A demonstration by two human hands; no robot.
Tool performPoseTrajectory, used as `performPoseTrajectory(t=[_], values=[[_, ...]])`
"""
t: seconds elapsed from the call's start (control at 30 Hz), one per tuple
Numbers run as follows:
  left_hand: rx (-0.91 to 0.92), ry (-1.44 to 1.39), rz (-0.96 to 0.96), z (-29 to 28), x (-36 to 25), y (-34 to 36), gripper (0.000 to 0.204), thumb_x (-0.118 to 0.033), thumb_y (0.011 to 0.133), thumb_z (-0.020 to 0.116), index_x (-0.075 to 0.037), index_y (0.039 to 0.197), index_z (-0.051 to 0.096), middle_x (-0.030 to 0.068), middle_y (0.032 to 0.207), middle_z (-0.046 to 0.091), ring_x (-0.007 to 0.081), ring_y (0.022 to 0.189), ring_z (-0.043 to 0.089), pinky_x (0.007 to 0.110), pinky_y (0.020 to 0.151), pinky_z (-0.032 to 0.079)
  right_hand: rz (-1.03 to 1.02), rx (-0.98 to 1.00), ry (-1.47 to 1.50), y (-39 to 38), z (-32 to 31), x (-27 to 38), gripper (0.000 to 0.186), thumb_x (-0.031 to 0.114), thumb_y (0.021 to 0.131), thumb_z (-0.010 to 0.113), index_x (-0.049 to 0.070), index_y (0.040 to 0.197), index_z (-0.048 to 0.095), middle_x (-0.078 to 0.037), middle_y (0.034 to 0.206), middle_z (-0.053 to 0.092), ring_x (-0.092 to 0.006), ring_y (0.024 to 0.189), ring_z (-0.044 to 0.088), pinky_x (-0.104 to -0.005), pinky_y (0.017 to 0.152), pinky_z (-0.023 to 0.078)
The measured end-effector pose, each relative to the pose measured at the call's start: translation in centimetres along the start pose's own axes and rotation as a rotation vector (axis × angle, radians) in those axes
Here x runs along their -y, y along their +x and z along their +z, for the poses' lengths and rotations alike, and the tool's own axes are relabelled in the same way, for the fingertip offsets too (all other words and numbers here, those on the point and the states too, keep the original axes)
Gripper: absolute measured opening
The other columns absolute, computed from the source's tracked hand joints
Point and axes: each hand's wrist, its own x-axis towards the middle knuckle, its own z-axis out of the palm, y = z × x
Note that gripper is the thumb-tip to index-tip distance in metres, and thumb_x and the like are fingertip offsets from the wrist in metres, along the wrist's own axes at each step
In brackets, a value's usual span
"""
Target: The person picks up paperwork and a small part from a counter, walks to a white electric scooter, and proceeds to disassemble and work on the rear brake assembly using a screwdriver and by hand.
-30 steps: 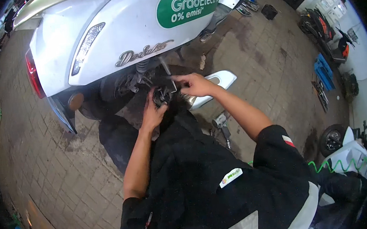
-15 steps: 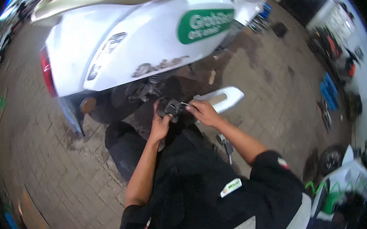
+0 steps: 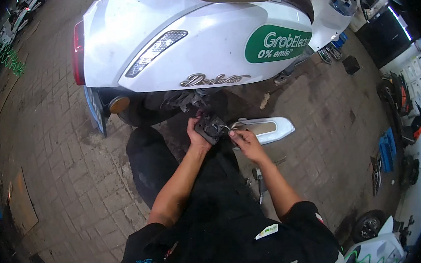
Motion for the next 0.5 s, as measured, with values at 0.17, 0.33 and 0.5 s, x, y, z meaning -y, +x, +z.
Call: performPoseTrajectory(t=[0.17,0.33,0.5], values=[[-0.104,0.325,0.342,-0.6,2.6,2.6,0.044,-0.025,0.078,0.050,-0.006,0.117,0.056,0.0086,0.106,0.061,0.0236,0.102,0.058,0.035,0.092,0.045,0.246,-0.304,0.789,-0.6,4.6,-0.6,0.039,0.041,0.094,0.056,0.016,0.069,0.040,0.007,0.055,0.031,-0.0043,0.043,0.027,-0.0209,0.038,0.019],[-0.091,0.687,0.364,-3.5,0.6,3.8,0.047,-0.025,0.079,0.047,-0.004,0.121,0.054,0.0062,0.113,0.058,0.0205,0.104,0.055,0.031,0.093,0.043,0.314,-0.405,1.113,1.0,8.1,-0.4,0.043,0.047,0.096,0.050,0.016,0.068,0.037,0.005,0.053,0.026,-0.0068,0.041,0.023,-0.0229,0.037,0.018],[0.005,0.646,0.315,-4.3,1.7,1.6,0.045,-0.026,0.082,0.043,-0.007,0.121,0.054,0.0067,0.111,0.057,0.0228,0.105,0.056,0.037,0.092,0.046,0.210,-0.393,0.351,-1.4,5.6,-3.5,0.042,0.045,0.097,0.049,0.013,0.071,0.048,0.005,0.057,0.039,-0.0056,0.044,0.034,-0.0235,0.039,0.026]])
